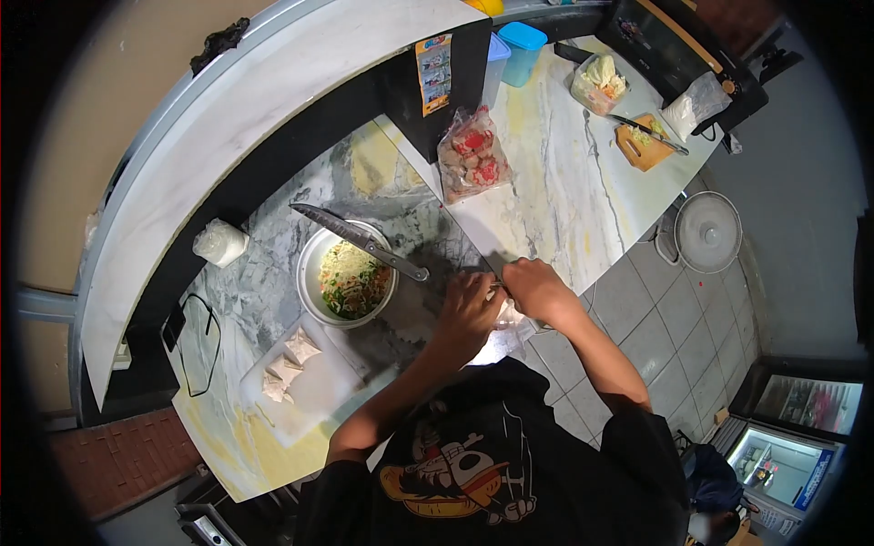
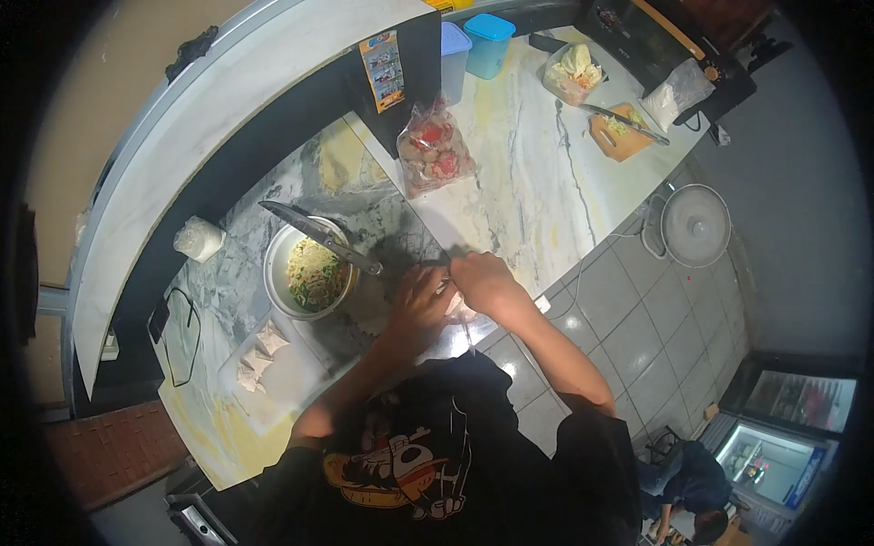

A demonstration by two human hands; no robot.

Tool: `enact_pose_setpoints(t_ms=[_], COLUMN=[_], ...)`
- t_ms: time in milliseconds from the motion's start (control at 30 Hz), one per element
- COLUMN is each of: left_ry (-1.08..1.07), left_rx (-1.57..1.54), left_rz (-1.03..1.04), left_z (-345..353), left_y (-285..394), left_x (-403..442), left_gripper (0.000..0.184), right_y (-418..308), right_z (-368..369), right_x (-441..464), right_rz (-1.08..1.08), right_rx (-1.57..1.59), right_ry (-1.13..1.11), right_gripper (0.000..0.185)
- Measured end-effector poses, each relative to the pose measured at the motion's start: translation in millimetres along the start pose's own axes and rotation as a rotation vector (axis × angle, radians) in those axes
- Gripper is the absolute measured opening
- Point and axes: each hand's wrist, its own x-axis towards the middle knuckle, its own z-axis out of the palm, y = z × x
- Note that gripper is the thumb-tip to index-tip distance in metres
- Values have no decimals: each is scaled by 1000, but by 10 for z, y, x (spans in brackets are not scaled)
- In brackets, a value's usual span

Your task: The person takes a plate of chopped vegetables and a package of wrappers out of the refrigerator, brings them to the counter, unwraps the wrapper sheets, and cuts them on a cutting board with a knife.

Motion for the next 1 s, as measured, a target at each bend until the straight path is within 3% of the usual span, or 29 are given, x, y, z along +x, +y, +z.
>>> enact_pose_setpoints(t_ms=[167, 233, 367, 567, 633, 700, 833, 1000], left_ry=[-4, -155, -186, -226, -214, -251, -425, -382], left_rx=[42, 67, 97, -132, -181, -167, -194, -178], left_rz=[30, -4, -32, -98, -127, -152, -267, -228], left_z=[-28, -57, -50, -99, -101, -84, -235, -189], left_y=[-9, -17, -6, -15, -30, -44, -1, -41], left_x=[12, 57, 90, 4, -34, -17, 140, 95], left_gripper=[35, 34, 33, 49, 65, 66, 68, 63], right_y=[-70, -115, -168, -53, -40, -27, 77, 21], right_z=[5, -23, -37, 16, 9, 13, 103, 81], right_x=[-28, -49, -78, -30, -13, 2, 99, 97], right_rz=[18, 11, 71, 64, 62, -79, -113, -154], right_rx=[33, 40, 48, 67, 58, 17, 139, 129], right_ry=[-13, 2, 62, 82, 74, 92, 92, 219], right_gripper=[10, 10, 10, 10, 10, 11, 7, 5])
